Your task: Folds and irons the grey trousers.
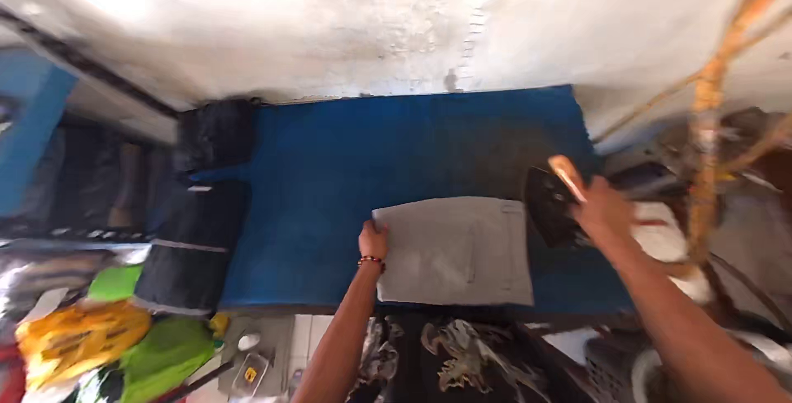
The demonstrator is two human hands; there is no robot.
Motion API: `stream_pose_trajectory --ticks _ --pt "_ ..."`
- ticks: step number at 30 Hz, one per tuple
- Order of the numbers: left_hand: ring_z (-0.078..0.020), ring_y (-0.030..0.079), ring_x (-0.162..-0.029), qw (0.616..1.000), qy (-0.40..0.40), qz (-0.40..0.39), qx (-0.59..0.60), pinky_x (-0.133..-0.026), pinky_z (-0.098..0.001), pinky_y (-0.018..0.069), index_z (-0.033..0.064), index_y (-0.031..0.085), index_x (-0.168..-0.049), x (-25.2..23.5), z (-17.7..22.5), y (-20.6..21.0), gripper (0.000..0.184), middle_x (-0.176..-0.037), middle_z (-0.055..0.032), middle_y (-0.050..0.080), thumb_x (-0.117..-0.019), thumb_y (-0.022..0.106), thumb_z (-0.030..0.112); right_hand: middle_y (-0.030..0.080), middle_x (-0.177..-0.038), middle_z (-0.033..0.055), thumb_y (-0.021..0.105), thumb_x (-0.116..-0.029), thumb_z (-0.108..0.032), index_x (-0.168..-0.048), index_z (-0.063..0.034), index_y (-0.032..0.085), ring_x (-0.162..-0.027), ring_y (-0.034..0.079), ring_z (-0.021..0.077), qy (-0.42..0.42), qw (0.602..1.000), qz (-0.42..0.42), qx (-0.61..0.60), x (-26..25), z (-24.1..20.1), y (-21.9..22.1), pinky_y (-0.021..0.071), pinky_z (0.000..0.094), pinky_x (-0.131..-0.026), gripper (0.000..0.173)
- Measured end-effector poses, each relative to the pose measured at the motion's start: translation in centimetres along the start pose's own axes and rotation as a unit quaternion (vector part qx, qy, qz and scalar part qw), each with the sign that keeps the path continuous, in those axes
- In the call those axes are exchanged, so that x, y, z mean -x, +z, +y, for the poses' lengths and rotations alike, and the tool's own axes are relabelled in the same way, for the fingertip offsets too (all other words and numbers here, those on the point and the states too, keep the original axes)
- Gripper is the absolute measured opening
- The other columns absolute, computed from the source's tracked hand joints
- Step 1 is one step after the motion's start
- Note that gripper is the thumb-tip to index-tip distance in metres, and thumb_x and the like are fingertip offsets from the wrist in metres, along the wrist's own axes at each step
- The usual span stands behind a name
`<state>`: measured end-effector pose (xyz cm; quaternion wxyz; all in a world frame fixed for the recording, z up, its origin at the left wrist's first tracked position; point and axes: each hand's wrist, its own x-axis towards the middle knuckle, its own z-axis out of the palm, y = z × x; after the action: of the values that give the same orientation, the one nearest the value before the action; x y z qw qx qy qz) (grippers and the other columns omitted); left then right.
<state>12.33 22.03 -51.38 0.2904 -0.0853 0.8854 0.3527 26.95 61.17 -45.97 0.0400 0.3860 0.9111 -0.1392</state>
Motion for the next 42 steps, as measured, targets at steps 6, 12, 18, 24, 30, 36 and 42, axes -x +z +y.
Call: stream_pose_trajectory --ticks 6,12,18,24,30,36,42 --pt "-0.0397 0.061 -0.125 0.997 -0.023 0.012 0.078 -0.110 -0.0523 0.0449 -0.0076 0.058 -0.135 -0.3 -0.9 -0.6 0.044 -0.131 -0.0289 0.063 -0.1015 0.064 0.021 0.041 -0.145 0.0426 0.066 -0.0993 -0.023 -0.149 0.0193 0.026 -0.135 0.045 0.0487 0.013 0.939 -0.078 -0.335 13.3 -0.5 10.7 0.0366 0.0553 -0.114 0.076" --pt "-0.0392 0.061 -0.123 0.992 -0.036 0.000 0.122 -0.110 -0.0513 0.0442 -0.0090 0.060 -0.131 -0.9 -1.1 -1.8 0.043 -0.129 -0.0296 0.063 -0.1018 0.065 0.022 0.066 -0.082 -0.0107 0.051 -0.1023 -0.013 -0.114 -0.0114 0.056 -0.067 0.064 -0.0024 0.065 0.829 -0.273 -0.483 7.7 -7.4 0.5 0.0559 0.0191 -0.059 0.013" --pt "-0.0365 0.051 -0.135 0.938 0.152 -0.022 0.312 -0.110 -0.0472 0.0450 -0.0100 0.038 -0.150 3.1 3.5 -2.7 0.056 -0.147 -0.0314 0.048 -0.1078 0.050 0.025 0.072 -0.089 -0.0084 0.066 -0.0910 -0.022 -0.112 -0.0115 0.071 -0.077 0.068 -0.0027 -0.324 0.878 -0.057 -0.348 6.3 -16.4 -12.3 0.0606 0.0222 -0.069 0.024" --pt "-0.0248 0.064 -0.117 0.820 0.086 -0.137 0.549 -0.088 -0.0445 0.0564 -0.0021 0.019 -0.156 10.8 3.7 0.0 0.097 -0.139 -0.0181 0.057 -0.0977 0.004 0.074 0.072 -0.099 0.0262 0.060 -0.0990 -0.011 -0.139 0.0054 0.058 -0.075 0.073 0.0428 -0.445 0.893 -0.062 -0.018 14.3 -22.5 -3.4 0.0586 0.0560 -0.064 0.043" --pt "-0.0392 0.055 -0.129 0.876 -0.137 -0.100 0.452 -0.101 -0.0537 0.0501 -0.0027 0.030 -0.153 7.2 -2.1 6.2 0.061 -0.146 -0.0302 0.048 -0.1060 0.057 0.024 0.045 -0.142 0.0450 0.084 -0.0851 -0.024 -0.150 0.0086 0.042 -0.132 0.041 0.0666 -0.182 0.983 -0.010 0.031 2.4 -4.5 -1.0 0.0323 0.0827 -0.102 0.084" --pt "-0.0374 0.062 -0.123 0.960 -0.109 -0.071 0.249 -0.105 -0.0500 0.0500 -0.0086 0.051 -0.139 5.9 -1.4 7.3 0.057 -0.132 -0.0290 0.061 -0.0963 0.073 0.022 0.062 -0.127 0.0330 0.083 -0.0859 -0.025 -0.149 0.0062 0.041 -0.115 0.064 0.0439 0.132 0.985 -0.001 -0.111 -4.4 2.0 0.4 0.0499 0.0585 -0.099 0.082" --pt "-0.0339 0.067 -0.111 0.954 -0.083 -0.076 0.277 -0.098 -0.0474 0.0535 -0.0088 0.045 -0.141 6.6 -3.0 5.4 0.056 -0.124 -0.0268 0.066 -0.0965 0.072 0.014 0.058 -0.073 -0.0016 0.062 -0.1024 -0.035 -0.120 -0.0031 0.056 -0.056 0.058 0.0060 0.169 0.926 -0.130 -0.310 -6.3 -4.6 -3.8 0.0524 0.0223 -0.055 0.037"
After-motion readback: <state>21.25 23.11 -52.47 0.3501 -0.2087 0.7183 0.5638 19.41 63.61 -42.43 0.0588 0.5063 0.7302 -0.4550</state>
